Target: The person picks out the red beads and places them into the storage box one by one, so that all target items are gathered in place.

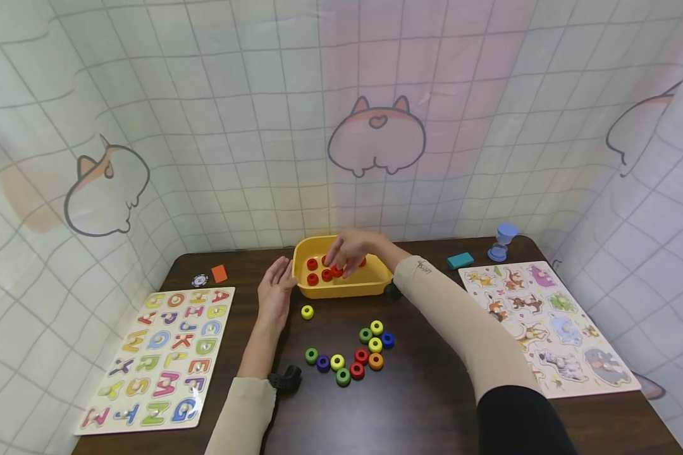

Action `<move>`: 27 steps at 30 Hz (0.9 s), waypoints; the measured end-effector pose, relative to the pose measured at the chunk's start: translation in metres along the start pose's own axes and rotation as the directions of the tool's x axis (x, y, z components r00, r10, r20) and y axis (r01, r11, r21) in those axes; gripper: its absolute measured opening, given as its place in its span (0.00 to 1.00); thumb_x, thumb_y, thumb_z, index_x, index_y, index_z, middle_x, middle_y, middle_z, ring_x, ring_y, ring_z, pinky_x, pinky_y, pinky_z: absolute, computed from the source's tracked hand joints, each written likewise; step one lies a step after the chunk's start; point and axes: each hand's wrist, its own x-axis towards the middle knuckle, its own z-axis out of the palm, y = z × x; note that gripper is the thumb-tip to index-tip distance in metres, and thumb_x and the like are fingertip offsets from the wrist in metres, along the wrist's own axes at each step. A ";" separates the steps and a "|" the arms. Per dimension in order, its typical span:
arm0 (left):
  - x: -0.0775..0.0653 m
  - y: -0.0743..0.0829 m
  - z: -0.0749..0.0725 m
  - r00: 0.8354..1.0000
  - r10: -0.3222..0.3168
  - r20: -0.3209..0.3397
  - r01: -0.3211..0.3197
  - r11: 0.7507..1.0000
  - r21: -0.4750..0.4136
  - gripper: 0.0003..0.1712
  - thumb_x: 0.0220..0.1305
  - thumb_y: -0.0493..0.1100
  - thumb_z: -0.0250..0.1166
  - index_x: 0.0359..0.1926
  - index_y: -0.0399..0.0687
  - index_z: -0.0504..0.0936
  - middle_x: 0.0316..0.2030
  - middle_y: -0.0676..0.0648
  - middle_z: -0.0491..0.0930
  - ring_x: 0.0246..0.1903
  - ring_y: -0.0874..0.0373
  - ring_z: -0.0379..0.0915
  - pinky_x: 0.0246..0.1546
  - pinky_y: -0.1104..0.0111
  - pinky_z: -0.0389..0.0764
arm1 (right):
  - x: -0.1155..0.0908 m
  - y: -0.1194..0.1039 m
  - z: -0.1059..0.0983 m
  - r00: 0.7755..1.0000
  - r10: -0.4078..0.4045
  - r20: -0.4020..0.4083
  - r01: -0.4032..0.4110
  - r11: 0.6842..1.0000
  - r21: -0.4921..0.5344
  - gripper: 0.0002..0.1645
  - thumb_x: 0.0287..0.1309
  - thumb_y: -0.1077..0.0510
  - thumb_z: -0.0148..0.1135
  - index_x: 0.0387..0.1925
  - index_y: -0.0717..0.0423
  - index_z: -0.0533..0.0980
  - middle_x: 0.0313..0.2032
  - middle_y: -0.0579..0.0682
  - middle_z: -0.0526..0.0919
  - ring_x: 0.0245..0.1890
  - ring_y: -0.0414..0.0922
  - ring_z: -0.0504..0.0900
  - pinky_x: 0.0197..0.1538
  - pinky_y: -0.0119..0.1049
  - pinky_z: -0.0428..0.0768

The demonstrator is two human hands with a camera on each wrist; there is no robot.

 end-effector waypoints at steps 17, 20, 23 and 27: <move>0.000 -0.002 0.000 1.000 -0.005 -0.017 0.005 1.000 -0.004 0.36 0.58 0.18 0.55 0.66 0.44 0.68 0.70 0.38 0.61 0.67 0.54 0.64 0.67 0.60 0.66 | -0.012 0.009 0.000 0.995 -0.055 -0.088 0.050 0.997 -0.061 0.16 0.61 0.70 0.56 0.51 0.66 0.80 0.49 0.65 0.83 0.40 0.61 0.86 0.46 0.55 0.84; 0.000 -0.002 0.000 1.000 -0.011 -0.014 0.010 1.000 -0.013 0.36 0.58 0.18 0.55 0.66 0.44 0.68 0.70 0.37 0.60 0.67 0.54 0.64 0.69 0.58 0.64 | -0.031 0.002 -0.001 0.991 -0.105 -0.082 0.099 0.992 -0.079 0.14 0.60 0.70 0.60 0.47 0.63 0.82 0.47 0.64 0.84 0.38 0.60 0.87 0.43 0.52 0.85; 0.000 -0.001 0.000 1.000 -0.005 -0.010 0.005 1.000 -0.018 0.35 0.58 0.18 0.55 0.66 0.43 0.68 0.69 0.38 0.61 0.67 0.54 0.64 0.69 0.56 0.63 | -0.053 -0.005 0.007 0.986 -0.160 -0.045 0.153 0.981 -0.120 0.13 0.58 0.70 0.63 0.44 0.59 0.84 0.44 0.59 0.86 0.36 0.56 0.87 0.39 0.47 0.87; 0.001 0.000 0.001 1.000 0.003 -0.004 -0.003 1.000 -0.017 0.35 0.58 0.18 0.55 0.66 0.43 0.68 0.67 0.41 0.64 0.67 0.53 0.64 0.69 0.57 0.63 | -0.082 -0.008 0.034 0.975 -0.220 0.034 0.223 0.962 -0.158 0.13 0.56 0.69 0.65 0.41 0.55 0.85 0.40 0.53 0.87 0.35 0.54 0.88 0.37 0.46 0.87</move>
